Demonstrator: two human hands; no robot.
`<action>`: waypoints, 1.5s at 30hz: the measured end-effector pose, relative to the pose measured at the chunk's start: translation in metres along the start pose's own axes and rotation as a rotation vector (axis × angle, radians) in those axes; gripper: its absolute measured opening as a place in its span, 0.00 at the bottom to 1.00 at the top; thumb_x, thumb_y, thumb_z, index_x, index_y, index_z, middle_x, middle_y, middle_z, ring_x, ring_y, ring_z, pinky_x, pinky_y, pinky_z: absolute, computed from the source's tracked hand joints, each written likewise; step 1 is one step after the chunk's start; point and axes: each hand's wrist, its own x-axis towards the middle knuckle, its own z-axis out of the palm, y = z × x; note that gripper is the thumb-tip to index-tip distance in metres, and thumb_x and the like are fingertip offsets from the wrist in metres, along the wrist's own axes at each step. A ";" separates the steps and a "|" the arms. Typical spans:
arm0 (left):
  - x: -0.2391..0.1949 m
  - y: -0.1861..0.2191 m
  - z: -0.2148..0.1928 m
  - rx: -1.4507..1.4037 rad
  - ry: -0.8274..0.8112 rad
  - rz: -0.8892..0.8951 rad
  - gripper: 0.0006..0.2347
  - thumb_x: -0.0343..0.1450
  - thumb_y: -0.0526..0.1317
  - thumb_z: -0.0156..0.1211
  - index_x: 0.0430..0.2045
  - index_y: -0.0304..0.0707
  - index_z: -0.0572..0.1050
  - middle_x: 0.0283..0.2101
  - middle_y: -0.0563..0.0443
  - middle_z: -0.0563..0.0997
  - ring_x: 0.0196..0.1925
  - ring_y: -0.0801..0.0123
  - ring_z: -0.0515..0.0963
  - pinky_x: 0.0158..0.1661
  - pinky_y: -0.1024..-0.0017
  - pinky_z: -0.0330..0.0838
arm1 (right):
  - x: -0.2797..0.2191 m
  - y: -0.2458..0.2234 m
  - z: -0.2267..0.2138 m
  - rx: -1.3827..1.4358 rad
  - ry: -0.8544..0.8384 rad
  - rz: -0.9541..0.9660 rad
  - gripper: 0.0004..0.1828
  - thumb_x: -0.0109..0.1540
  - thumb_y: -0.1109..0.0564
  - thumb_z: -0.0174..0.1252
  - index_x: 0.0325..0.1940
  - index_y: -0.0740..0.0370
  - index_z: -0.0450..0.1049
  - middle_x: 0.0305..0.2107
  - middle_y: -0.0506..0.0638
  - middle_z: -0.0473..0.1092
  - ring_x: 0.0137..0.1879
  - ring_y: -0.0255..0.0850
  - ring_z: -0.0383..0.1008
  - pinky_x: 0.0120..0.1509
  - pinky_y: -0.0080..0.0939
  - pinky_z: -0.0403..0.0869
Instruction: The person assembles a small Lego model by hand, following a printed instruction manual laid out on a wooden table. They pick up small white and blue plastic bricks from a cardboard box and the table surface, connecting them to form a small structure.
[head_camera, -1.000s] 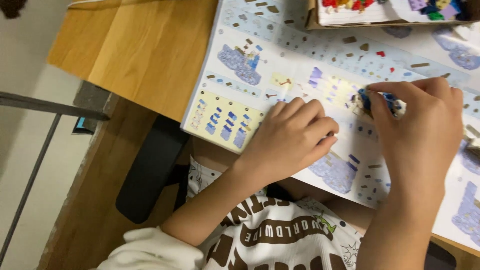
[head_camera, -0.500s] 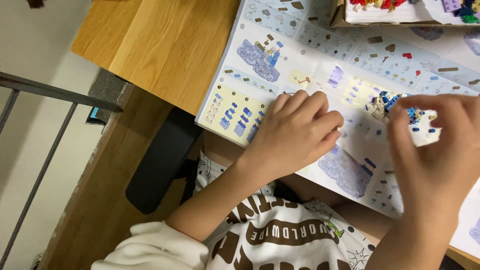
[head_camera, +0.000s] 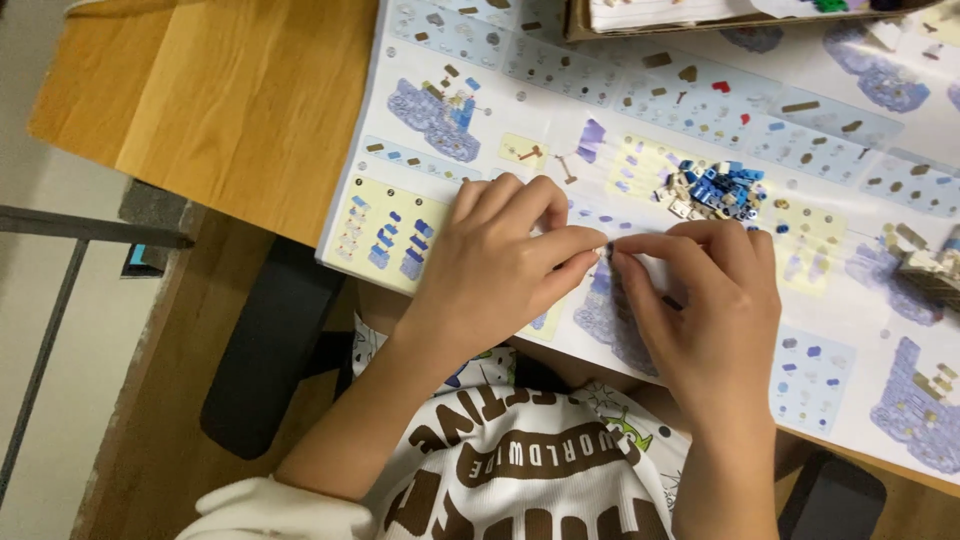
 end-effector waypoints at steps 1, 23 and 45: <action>0.001 0.002 0.001 -0.015 0.004 -0.009 0.03 0.68 0.41 0.69 0.31 0.49 0.81 0.32 0.57 0.69 0.35 0.64 0.68 0.37 0.67 0.61 | 0.000 0.000 0.000 0.019 0.023 -0.014 0.05 0.66 0.60 0.62 0.46 0.57 0.78 0.36 0.51 0.65 0.43 0.47 0.60 0.48 0.43 0.61; 0.016 -0.003 0.009 -0.221 -0.260 -0.003 0.09 0.69 0.41 0.64 0.42 0.49 0.80 0.33 0.57 0.71 0.38 0.65 0.72 0.44 0.63 0.59 | -0.008 0.014 -0.001 0.056 0.087 0.135 0.04 0.62 0.56 0.67 0.40 0.55 0.80 0.36 0.48 0.66 0.46 0.45 0.61 0.51 0.42 0.61; 0.005 -0.001 0.012 -0.102 -0.032 -0.057 0.05 0.67 0.41 0.71 0.33 0.50 0.82 0.28 0.59 0.69 0.33 0.67 0.70 0.42 0.67 0.56 | 0.004 0.006 0.002 0.117 0.026 0.109 0.04 0.62 0.57 0.65 0.42 0.54 0.80 0.35 0.48 0.64 0.45 0.43 0.63 0.47 0.40 0.63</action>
